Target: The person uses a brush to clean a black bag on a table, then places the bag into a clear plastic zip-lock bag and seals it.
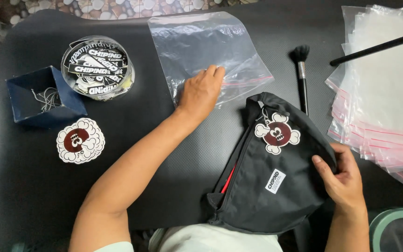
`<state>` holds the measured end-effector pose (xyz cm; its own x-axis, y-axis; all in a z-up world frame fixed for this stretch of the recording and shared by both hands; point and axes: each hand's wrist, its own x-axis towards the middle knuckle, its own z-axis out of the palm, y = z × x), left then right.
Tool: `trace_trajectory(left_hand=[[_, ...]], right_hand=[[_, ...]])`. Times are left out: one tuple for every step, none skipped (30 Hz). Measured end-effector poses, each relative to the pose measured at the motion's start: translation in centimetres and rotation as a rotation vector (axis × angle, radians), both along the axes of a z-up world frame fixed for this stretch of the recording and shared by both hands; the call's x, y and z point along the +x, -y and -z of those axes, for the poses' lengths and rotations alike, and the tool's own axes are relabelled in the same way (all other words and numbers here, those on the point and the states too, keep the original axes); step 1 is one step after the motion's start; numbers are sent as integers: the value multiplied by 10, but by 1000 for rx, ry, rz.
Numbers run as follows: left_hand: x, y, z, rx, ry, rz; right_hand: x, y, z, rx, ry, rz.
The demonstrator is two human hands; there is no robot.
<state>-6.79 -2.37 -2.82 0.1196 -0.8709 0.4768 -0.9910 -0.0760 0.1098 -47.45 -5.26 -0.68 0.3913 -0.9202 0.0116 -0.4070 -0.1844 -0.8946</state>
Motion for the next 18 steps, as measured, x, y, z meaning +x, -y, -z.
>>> trace_trajectory(left_hand=[[-4,1,2,0,-1,-3],[-8,2,5,-24,-34,13],[-11,3,7,-49,-66,31],[-14,1,6,-49,-65,30],[-17,0,4,-44,-132,74],[-20,-1,3,-38,-199,119],[-21,-2,0,-37,-197,122],[-22,-3,-4,29,-290,113],[-22,-4,-7,96,-384,103],[-20,-7,-13,97,-383,103],[-17,-10,-19,99,-396,115],[-14,-14,-25,101,-410,128],[-12,-16,-25,101,-409,124],[-9,-18,-25,38,-364,163],[-7,-21,-24,-25,-320,201],[-10,-24,-27,-25,-319,196],[-12,-27,-29,-64,-267,228],[-15,-29,-32,-103,-214,259]], right_hand=[[-3,1,4,0,-1,-3],[-6,2,7,-13,24,1],[-9,2,12,-26,50,6],[-6,4,11,-26,51,4],[-3,5,11,-27,54,-6],[-1,6,10,-28,57,-17],[5,7,7,-28,59,-14],[12,8,4,-15,35,-26],[18,10,0,-1,10,-40],[25,8,-7,0,11,-40],[33,6,-15,75,-20,-2],[41,4,-23,150,-51,36],[42,6,-22,150,-51,32],[44,7,-22,199,-55,48],[45,8,-22,249,-61,63],[50,6,-27,249,-62,58],[55,4,-33,259,-62,69],[59,3,-39,268,-62,80]])
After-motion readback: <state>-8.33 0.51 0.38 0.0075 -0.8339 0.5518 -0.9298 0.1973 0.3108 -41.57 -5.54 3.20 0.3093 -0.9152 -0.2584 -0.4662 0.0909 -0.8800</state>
